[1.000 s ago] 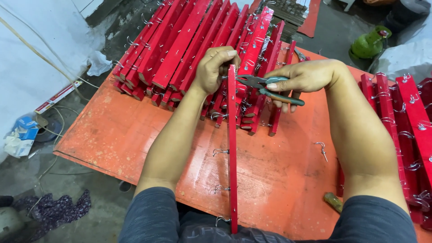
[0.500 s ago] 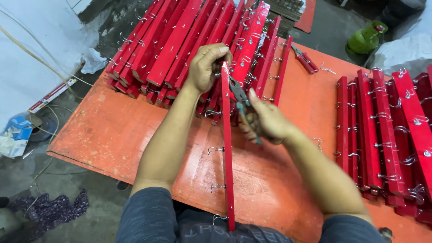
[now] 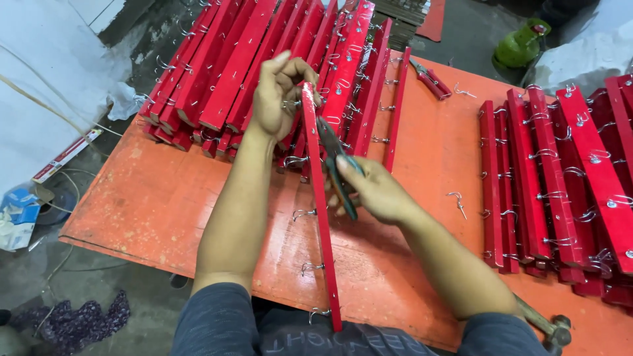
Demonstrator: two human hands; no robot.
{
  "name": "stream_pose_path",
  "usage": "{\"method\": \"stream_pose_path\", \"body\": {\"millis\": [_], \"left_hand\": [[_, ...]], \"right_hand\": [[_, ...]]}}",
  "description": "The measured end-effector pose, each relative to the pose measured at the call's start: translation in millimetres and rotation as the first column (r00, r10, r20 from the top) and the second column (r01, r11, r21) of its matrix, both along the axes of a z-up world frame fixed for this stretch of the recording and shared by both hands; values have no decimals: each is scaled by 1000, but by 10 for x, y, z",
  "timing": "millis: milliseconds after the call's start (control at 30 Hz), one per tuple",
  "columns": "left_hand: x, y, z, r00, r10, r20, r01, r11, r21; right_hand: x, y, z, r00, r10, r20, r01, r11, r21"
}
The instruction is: Assembling metal hooks onto red wooden bars using pliers at a workbench.
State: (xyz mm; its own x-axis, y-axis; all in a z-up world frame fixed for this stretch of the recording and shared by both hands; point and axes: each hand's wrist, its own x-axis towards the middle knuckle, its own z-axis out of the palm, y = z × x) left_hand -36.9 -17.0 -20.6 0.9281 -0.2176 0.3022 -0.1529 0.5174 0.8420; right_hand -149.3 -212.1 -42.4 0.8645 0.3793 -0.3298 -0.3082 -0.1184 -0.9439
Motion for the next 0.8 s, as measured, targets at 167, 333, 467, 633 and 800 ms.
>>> {"method": "stream_pose_path", "body": {"millis": [167,333,467,633,800], "left_hand": [[-2,64,-3,984,-46,-175,21,990,-142],[-4,50,53,946,150,-287,-178,981,-72],[-23,18,43,917,276,-286,-278,960,33],[-57,-26,104,913,255,-319,-244,967,75],[3,-177,-17,938,284,-200,-249,951,186]], "right_hand": [[-416,63,-88,982,23,189,15,981,-193],[-658,104,-331,960,-106,260,165,962,-218],[-701,69,-318,937,-138,321,224,942,-249],[-635,-57,-372,901,-221,373,284,951,-122],[-499,-305,-73,852,-327,408,438,872,-217]]}}
